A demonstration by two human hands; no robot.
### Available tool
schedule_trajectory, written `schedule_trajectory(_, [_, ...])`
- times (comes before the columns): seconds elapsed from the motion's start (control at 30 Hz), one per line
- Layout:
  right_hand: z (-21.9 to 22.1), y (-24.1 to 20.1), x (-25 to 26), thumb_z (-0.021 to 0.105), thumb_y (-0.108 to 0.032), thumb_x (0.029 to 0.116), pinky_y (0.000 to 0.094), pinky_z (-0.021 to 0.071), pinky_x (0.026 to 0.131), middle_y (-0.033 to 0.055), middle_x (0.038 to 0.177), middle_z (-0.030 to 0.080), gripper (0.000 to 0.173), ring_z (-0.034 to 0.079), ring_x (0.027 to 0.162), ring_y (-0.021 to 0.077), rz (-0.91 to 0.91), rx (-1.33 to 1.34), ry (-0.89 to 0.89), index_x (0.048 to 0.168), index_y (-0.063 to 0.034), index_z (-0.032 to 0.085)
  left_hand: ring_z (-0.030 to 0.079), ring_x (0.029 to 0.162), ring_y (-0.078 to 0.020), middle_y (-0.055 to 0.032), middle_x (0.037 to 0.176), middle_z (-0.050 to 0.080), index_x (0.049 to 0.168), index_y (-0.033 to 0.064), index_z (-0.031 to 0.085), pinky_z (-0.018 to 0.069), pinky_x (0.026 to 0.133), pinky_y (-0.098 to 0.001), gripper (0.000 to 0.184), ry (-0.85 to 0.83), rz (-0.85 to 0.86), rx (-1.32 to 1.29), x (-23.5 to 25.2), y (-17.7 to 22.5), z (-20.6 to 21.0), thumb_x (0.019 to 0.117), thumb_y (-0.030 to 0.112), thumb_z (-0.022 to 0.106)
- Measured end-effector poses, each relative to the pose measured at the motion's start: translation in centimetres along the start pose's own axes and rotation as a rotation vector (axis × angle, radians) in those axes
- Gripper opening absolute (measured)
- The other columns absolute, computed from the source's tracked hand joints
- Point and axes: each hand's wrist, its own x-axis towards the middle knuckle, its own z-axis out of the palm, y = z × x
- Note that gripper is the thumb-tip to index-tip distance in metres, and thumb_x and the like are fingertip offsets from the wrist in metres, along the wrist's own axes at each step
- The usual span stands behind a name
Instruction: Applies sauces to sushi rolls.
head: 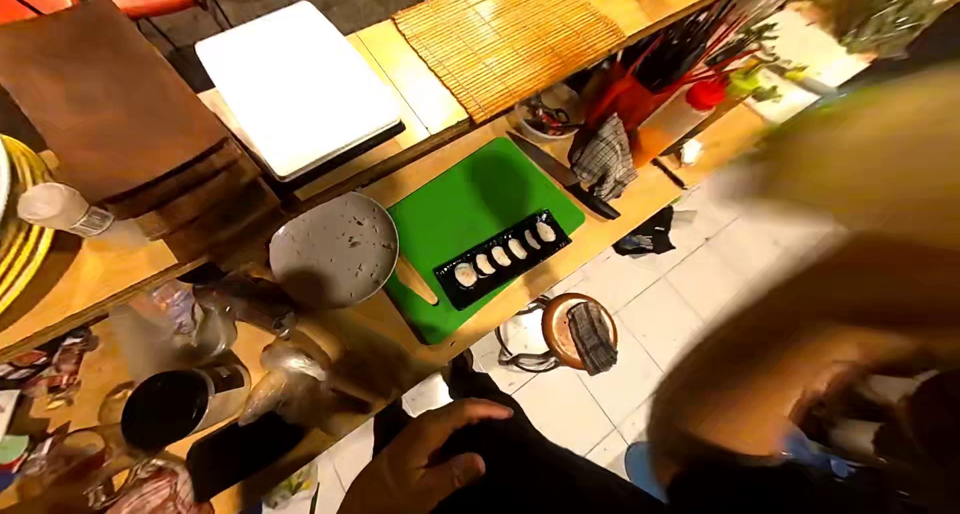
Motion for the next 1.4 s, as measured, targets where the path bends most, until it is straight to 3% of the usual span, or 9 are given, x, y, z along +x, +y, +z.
schedule_trajectory(0.07, [8.0, 5.1, -3.7, 0.071, -0.052, 0.0906, 0.0257, 0.0569, 0.088, -0.0076, 0.107, 0.069, 0.058, 0.066, 0.098, 0.0023, 0.040, 0.010, -0.127, 0.127, -0.0089, 0.056, 0.055, 0.135, -0.0246, -0.0156, 0.143, 0.059, 0.142, -0.0006, 0.054, 0.0440, 0.117, -0.0448, 0.056, -0.017, 0.019, 0.017, -1.2, 0.7, -0.8, 0.1076, 0.043, 0.048])
schedule_trajectory(0.1, [9.5, 6.7, -5.3, 0.075, -0.046, 0.0891, 0.0298, 0.0601, 0.085, -0.0053, 0.107, 0.072, 0.054, 0.069, 0.096, 0.0066, 0.098, 0.049, -0.168, 0.126, -0.0101, 0.060, 0.055, 0.136, -0.0245, -0.0150, 0.143, 0.059, 0.142, -0.0002, 0.055, 0.0438, 0.118, -0.0451, 0.055, -0.026, 0.002, 0.030, -2.5, 1.4, -1.6, 0.1072, 0.043, 0.050])
schedule_trajectory(0.23, [7.4, 0.3, -0.3, 0.074, -0.035, 0.0895, 0.0414, 0.0602, 0.090, 0.0075, 0.108, 0.071, 0.048, 0.070, 0.099, 0.0217, -0.034, 0.308, -0.219, 0.121, -0.0028, 0.056, 0.054, 0.137, -0.0245, -0.0147, 0.145, 0.058, 0.142, -0.0003, 0.054, 0.0426, 0.119, -0.0455, 0.056, -0.051, -0.106, 0.038, -8.1, 3.9, -4.7, 0.1065, 0.042, 0.051])
schedule_trajectory(0.33, [9.1, -2.8, -0.1, 0.068, -0.039, 0.0918, 0.0372, 0.0576, 0.093, 0.0037, 0.106, 0.068, 0.048, 0.068, 0.099, 0.0180, -0.215, 0.359, -0.092, 0.120, -0.0035, 0.053, 0.054, 0.137, -0.0257, -0.0180, 0.143, 0.059, 0.140, -0.0029, 0.055, 0.0428, 0.118, -0.0458, 0.060, -0.044, -0.127, 0.068, -10.9, 5.7, -7.0, 0.1057, 0.046, 0.051])
schedule_trajectory(0.4, [12.9, 0.0, -4.0, 0.071, -0.047, 0.0907, 0.0360, 0.0600, 0.088, -0.0025, 0.104, 0.071, 0.057, 0.070, 0.095, 0.0132, -0.092, 0.222, -0.026, 0.126, -0.0064, 0.051, 0.055, 0.136, -0.0276, -0.0212, 0.142, 0.059, 0.138, -0.0048, 0.055, 0.0440, 0.117, -0.0468, 0.063, 0.001, -0.085, 0.033, -12.2, 6.3, -7.7, 0.1050, 0.048, 0.051])
schedule_trajectory(0.53, [16.8, 6.9, -7.8, 0.057, -0.068, 0.0941, 0.0439, 0.0634, 0.079, 0.0043, 0.094, 0.072, 0.067, 0.073, 0.084, 0.0213, 0.162, 0.177, -0.051, 0.120, -0.0058, 0.055, 0.055, 0.135, -0.0302, -0.0233, 0.141, 0.059, 0.136, -0.0054, 0.055, 0.0430, 0.117, -0.0484, 0.067, 0.003, -0.077, -0.022, -14.1, 6.4, -8.9, 0.1026, 0.053, 0.054])
schedule_trajectory(0.63, [18.1, 8.1, -8.1, 0.048, -0.072, 0.0961, 0.0436, 0.0646, 0.076, 0.0039, 0.089, 0.072, 0.070, 0.073, 0.080, 0.0206, 0.212, 0.158, -0.013, 0.116, -0.0053, 0.054, 0.054, 0.137, -0.0301, -0.0232, 0.143, 0.058, 0.138, -0.0038, 0.054, 0.0425, 0.118, -0.0483, 0.066, 0.011, -0.083, -0.041, -15.1, 6.2, -9.5, 0.1023, 0.052, 0.055])
schedule_trajectory(1.0, [19.7, 10.3, -8.5, 0.046, -0.062, 0.1005, 0.0415, 0.0632, 0.066, 0.0026, 0.081, 0.069, 0.058, 0.070, 0.070, 0.0180, 0.105, 0.073, -0.019, 0.108, -0.0061, 0.059, 0.054, 0.137, -0.0303, -0.0216, 0.143, 0.058, 0.140, -0.0023, 0.054, 0.0432, 0.117, -0.0486, 0.063, 0.045, -0.133, -0.036, -16.8, 6.2, -11.0, 0.1024, 0.048, 0.057])
schedule_trajectory(1.4, [19.7, 11.1, -8.5, 0.049, -0.065, 0.0985, 0.0377, 0.0615, 0.064, 0.0001, 0.081, 0.067, 0.058, 0.067, 0.068, 0.0147, 0.092, 0.057, -0.017, 0.106, -0.0090, 0.062, 0.054, 0.137, -0.0328, -0.0221, 0.143, 0.058, 0.140, -0.0014, 0.054, 0.0436, 0.117, -0.0514, 0.066, 0.086, -0.149, -0.066, -17.0, 5.9, -11.7, 0.0996, 0.051, 0.061])
